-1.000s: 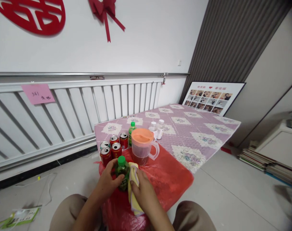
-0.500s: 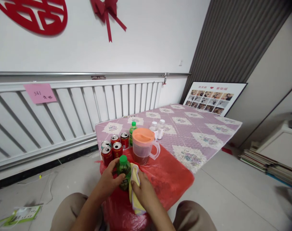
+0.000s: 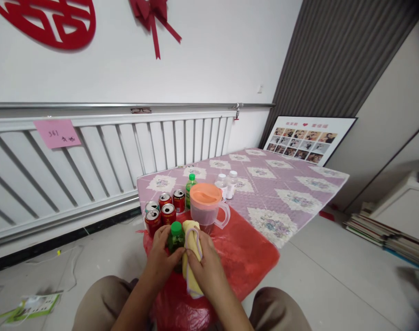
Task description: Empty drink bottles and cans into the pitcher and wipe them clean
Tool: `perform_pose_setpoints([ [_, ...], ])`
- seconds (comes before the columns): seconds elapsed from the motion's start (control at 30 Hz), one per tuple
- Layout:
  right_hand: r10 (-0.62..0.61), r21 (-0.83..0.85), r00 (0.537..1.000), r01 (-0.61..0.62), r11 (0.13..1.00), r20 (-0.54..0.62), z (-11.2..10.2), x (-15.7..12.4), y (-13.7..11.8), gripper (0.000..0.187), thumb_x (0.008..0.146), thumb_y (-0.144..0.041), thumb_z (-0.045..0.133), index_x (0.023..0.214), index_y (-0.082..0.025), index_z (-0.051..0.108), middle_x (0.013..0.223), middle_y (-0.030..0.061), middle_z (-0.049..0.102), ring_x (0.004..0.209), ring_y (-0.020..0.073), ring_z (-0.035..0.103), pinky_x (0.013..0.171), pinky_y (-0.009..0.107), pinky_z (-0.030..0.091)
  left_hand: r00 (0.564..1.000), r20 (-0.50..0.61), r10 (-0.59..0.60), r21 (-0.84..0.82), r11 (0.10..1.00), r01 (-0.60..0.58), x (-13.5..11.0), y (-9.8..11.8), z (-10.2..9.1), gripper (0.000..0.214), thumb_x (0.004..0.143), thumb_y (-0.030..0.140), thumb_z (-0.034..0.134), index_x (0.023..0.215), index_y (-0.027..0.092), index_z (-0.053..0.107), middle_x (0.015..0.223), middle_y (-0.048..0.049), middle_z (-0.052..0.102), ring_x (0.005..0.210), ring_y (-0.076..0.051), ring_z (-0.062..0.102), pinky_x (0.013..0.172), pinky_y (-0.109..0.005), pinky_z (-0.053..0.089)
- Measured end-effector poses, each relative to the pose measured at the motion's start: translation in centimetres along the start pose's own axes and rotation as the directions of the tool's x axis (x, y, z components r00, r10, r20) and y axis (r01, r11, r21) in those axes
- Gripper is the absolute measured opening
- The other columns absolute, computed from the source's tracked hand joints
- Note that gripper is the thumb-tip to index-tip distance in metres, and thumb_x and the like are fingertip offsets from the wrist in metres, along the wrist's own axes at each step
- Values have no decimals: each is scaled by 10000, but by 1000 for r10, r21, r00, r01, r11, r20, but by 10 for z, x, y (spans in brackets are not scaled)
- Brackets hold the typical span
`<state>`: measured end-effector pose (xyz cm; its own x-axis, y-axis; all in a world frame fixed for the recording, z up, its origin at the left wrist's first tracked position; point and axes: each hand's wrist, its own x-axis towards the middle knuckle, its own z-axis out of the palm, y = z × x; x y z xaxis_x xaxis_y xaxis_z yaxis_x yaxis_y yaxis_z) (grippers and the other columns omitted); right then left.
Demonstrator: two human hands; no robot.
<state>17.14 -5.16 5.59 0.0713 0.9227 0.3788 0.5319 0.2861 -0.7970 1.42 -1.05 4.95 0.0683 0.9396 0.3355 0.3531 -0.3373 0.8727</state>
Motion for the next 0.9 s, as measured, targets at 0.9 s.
perform_pose_setpoints([
  [0.9, 171, -39, 978, -167, 985, 119, 10, -18, 24, 455, 824, -186, 526, 1276, -148, 555, 1202, 140, 640, 1152, 254, 585, 999, 386, 452, 953, 299, -49, -235, 964, 124, 3, -6, -18, 590, 796, 238, 614, 1341, 206, 393, 1369, -111, 533, 1272, -265, 506, 1109, -430, 370],
])
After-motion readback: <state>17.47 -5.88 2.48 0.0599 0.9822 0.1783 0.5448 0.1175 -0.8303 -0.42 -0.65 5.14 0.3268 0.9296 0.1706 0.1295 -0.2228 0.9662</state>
